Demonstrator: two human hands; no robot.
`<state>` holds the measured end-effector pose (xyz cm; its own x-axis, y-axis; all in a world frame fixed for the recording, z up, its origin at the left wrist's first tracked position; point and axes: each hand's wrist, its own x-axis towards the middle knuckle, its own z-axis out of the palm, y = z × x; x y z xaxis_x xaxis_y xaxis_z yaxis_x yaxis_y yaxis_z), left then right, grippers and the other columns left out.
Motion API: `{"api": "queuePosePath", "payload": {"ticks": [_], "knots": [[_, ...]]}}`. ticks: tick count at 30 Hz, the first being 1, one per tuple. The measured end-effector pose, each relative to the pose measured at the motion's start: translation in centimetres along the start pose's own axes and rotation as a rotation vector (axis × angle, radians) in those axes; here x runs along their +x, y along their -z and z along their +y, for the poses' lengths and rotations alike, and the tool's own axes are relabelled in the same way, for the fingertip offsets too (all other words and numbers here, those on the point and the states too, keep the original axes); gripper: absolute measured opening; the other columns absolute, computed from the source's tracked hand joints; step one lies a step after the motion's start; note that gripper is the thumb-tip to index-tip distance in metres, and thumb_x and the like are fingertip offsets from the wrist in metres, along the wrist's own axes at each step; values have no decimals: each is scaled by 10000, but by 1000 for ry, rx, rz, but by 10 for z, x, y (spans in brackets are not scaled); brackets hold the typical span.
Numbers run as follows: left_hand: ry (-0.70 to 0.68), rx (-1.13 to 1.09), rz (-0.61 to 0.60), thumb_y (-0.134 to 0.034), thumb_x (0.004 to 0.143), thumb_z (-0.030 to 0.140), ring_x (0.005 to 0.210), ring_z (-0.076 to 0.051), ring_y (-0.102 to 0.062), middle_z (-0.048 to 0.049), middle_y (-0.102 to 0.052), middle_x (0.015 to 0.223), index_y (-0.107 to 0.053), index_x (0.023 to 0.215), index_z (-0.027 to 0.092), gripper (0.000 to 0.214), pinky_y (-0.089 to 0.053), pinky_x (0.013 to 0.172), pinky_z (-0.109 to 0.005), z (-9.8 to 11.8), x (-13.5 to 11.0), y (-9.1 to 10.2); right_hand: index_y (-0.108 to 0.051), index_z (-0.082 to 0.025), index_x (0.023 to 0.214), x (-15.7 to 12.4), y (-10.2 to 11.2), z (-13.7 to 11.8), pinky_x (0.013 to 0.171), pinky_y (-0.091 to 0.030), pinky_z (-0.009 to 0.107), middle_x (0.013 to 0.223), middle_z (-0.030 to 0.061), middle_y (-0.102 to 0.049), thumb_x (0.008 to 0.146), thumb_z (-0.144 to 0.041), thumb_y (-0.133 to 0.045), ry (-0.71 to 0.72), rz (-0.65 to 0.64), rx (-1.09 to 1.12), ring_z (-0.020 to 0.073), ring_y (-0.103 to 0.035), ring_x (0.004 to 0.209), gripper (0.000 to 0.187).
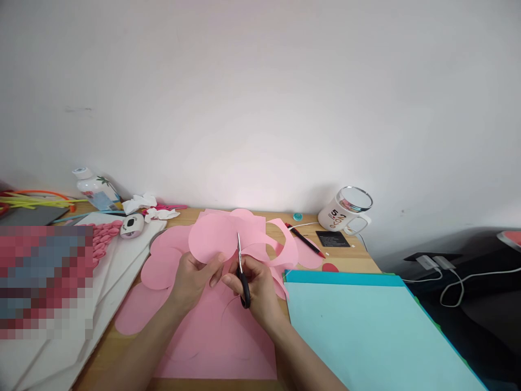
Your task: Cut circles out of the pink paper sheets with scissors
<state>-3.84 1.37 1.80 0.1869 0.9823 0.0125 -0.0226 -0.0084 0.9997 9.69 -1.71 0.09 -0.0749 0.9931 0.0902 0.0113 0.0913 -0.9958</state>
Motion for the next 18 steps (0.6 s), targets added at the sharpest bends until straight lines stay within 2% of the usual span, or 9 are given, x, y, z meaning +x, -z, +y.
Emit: {"api": "queuePosePath", "payload": {"ticks": [6, 12, 15, 18], "knots": [[-32, -42, -22, -551, 794, 299, 361, -60, -371, 47, -421, 357, -430, 398, 171, 434, -333, 441, -220, 2, 0, -1, -488, -193, 623, -2, -2, 0, 439, -286, 226, 488, -61, -424, 758, -395, -648, -18, 3, 15, 93, -352, 456, 291], [55, -2, 77, -626, 720, 322, 383, -67, -364, 60, -370, 361, -396, 389, 176, 429, -337, 425, -218, 2, -2, -1, -530, -183, 658, -1, -7, -7, 457, -294, 225, 532, -48, -445, 729, -434, -681, -36, -34, 49, 100, -361, 498, 301], [110, 12, 142, -683, 641, 300, 436, -80, -396, 54, -433, 439, -517, 496, 158, 262, -326, 407, -207, 2, -2, -2, -519, -189, 668, 1, -6, -4, 467, -318, 222, 557, -53, -428, 654, -439, -745, -26, 24, 63, 103, -372, 514, 338], [91, -2, 112, -694, 620, 289, 460, -84, -410, 47, -471, 477, -566, 553, 152, 199, -333, 409, -202, 2, -1, -2, -491, -192, 629, 1, -3, -1, 497, -360, 229, 574, -47, -439, 612, -456, -771, -37, 74, 31, 113, -403, 538, 385]]}}
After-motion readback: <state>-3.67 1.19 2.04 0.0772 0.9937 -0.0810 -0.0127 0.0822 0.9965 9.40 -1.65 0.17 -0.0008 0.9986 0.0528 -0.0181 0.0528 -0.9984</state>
